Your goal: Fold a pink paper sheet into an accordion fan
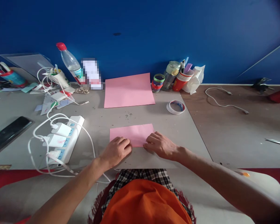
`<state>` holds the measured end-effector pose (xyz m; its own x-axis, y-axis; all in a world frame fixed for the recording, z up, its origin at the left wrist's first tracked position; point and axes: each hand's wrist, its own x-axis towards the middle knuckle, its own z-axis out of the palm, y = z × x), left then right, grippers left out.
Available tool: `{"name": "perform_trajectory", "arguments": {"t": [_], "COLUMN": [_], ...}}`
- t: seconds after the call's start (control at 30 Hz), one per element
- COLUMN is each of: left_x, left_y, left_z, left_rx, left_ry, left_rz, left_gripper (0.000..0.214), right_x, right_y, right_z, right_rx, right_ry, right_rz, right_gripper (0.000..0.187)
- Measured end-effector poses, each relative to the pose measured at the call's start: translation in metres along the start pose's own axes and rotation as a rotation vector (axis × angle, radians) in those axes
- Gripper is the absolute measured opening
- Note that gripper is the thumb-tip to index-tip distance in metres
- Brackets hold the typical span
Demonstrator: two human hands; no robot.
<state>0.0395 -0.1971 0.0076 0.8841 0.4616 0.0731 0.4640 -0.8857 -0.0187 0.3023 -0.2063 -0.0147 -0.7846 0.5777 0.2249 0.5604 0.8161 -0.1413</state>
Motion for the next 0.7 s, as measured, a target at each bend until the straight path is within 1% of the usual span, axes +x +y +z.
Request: {"name": "perform_trajectory", "arguments": {"t": [0.1,0.23,0.4,0.53,0.7], "left_x": [-0.012,-0.029,-0.046,-0.051,-0.051], "left_y": [-0.004,-0.012,-0.019,-0.019,-0.018], "left_z": [0.001,0.005,0.011,0.014,0.013], "left_rx": [-0.016,-0.056,-0.096,-0.103,-0.176], "left_ry": [0.062,0.125,0.161,0.152,0.182], "left_rz": [0.019,0.041,-0.002,-0.015,-0.06], "left_gripper": [0.027,0.029,0.035,0.038,0.04], "right_x": [-0.015,-0.033,-0.048,-0.056,-0.057], "right_y": [0.001,0.005,0.006,0.005,0.003], "right_z": [0.0,-0.002,-0.007,-0.01,-0.01], "right_rx": [0.022,0.073,0.14,0.175,0.177], "right_ry": [0.041,0.063,0.095,0.125,0.146], "right_rz": [0.006,0.032,0.074,0.133,0.172], "right_gripper": [0.023,0.025,0.027,0.028,0.027]}}
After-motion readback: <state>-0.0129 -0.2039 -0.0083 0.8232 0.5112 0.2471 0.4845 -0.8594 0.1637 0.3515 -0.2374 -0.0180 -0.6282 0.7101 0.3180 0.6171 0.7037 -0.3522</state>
